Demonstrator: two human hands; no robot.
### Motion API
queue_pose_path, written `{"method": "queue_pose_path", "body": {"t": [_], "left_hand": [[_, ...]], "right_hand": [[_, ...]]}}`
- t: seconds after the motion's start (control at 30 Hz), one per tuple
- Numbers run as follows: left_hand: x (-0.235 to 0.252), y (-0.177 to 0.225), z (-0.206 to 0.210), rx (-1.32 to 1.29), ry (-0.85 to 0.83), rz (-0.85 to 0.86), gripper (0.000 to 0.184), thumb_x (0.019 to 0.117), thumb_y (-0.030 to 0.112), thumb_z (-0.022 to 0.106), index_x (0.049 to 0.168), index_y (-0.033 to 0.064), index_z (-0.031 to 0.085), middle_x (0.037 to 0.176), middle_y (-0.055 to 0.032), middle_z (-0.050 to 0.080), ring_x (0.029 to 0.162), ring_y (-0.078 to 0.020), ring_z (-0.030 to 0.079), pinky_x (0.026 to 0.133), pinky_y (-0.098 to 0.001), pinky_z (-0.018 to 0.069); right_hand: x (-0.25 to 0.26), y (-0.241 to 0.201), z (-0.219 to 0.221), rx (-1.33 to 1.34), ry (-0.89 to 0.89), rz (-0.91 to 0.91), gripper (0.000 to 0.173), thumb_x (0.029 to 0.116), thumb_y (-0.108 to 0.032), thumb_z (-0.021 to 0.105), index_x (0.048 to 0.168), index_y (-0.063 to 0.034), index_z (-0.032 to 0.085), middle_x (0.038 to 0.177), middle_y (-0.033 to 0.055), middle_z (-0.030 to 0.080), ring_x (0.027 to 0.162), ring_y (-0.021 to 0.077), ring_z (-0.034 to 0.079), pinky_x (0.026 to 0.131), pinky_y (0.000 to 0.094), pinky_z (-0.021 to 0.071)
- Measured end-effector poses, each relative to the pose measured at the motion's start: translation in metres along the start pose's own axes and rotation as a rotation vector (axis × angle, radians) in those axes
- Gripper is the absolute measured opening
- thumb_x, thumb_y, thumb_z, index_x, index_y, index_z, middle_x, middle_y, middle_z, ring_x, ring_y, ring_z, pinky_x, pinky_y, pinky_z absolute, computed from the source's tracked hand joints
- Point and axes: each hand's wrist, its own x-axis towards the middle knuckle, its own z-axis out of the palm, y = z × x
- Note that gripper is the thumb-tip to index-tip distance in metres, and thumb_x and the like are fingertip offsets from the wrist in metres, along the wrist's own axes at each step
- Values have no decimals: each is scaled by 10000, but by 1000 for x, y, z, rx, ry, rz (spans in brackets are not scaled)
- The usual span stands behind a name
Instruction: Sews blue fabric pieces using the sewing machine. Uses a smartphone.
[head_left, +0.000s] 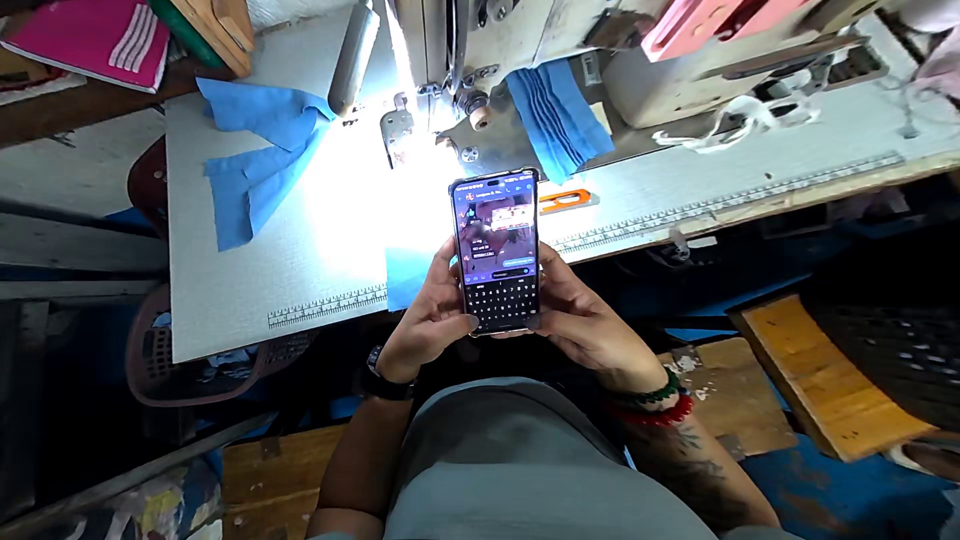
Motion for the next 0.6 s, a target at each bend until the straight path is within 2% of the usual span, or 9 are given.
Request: {"method": "queue_pose_path", "body": {"t": [0.23, 0.37, 0.6], "left_hand": [[-1, -2, -1, -9, -12, 4, 912, 878, -99, 514, 1616, 280, 135, 1429, -39, 558, 1184, -174, 645, 1000, -405, 553], [0, -1, -1, -24, -9, 4, 912, 864, -115, 509, 1610, 276, 159, 1413, -33, 571, 1169, -166, 654, 983, -394, 564], [1, -2, -1, -9, -14, 0, 914, 864, -104, 501, 1615, 250, 119, 1415, -50, 563, 1177, -175, 648, 989, -405, 559]], "right_hand": [[0, 1, -2, -33, -17, 8, 800, 927, 37, 564, 1595, -289, 267, 1401, 86, 595, 1191, 265, 672, 938, 455, 620], [0, 2, -2, -34, -21, 1, 799, 931, 42, 578, 1590, -290, 272, 1389, 79, 596, 1184, 258, 674, 939, 445, 622], [1, 3, -3, -55, -27, -14, 813, 922, 69, 573, 1584, -293, 270, 1387, 80, 596, 1182, 256, 675, 928, 436, 627]]}}
